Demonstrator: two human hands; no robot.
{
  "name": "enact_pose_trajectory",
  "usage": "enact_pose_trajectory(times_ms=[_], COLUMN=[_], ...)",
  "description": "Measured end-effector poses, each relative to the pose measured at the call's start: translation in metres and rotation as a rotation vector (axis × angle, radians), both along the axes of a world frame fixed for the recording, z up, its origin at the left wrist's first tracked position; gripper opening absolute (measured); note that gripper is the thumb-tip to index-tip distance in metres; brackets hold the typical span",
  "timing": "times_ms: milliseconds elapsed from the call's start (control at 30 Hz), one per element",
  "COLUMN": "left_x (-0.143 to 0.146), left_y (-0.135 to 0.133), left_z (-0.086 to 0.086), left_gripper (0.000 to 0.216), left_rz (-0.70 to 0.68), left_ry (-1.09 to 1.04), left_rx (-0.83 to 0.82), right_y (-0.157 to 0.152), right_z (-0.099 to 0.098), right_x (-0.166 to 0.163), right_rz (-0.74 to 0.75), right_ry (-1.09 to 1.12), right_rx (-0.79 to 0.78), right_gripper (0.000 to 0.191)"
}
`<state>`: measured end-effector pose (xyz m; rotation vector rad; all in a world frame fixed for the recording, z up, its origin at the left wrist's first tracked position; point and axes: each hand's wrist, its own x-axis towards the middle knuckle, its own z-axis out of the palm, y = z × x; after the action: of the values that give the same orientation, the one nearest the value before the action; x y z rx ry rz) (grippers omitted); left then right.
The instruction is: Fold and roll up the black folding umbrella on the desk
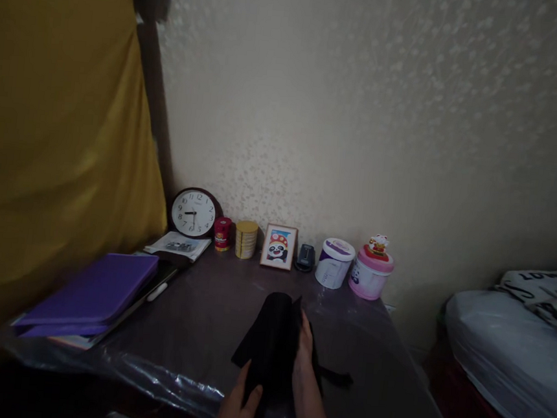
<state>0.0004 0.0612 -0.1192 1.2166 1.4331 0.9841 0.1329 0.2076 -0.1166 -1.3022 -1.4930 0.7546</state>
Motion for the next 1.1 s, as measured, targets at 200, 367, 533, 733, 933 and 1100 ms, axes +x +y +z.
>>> enact_pose_trajectory(times_ms=[200,367,533,733,933,1100], left_x=[0.002,0.003,0.004,0.011,0.014,0.014], left_y=[0.000,0.000,-0.002,-0.006,-0.009,-0.011], left_z=[0.012,0.013,0.012,0.022,0.019,0.017], left_gripper=[0.060,0.060,0.062,0.062,0.062,0.071], left_rz=[-0.040,-0.071,-0.085,-0.056,-0.038,0.049], left_ry=[0.110,0.209,0.269,0.381,0.429,0.309], left_rx=[-0.002,-0.004,-0.008,-0.054,-0.012,0.003], right_y=[0.015,0.028,0.038,0.015,-0.030,-0.066], right_z=[-0.002,0.001,0.008,0.020,0.032,0.040], right_x=[-0.013,-0.018,-0.031,-0.043,-0.046,-0.046], right_rz=[-0.051,-0.038,-0.004,0.033,0.083,0.217], right_ry=[0.220,0.174,0.012,-0.229,-0.605,-0.679], right_rx=[0.003,0.020,0.079,0.120,0.136,0.210], right_gripper=[0.063,0.056,0.057,0.053,0.046,0.038])
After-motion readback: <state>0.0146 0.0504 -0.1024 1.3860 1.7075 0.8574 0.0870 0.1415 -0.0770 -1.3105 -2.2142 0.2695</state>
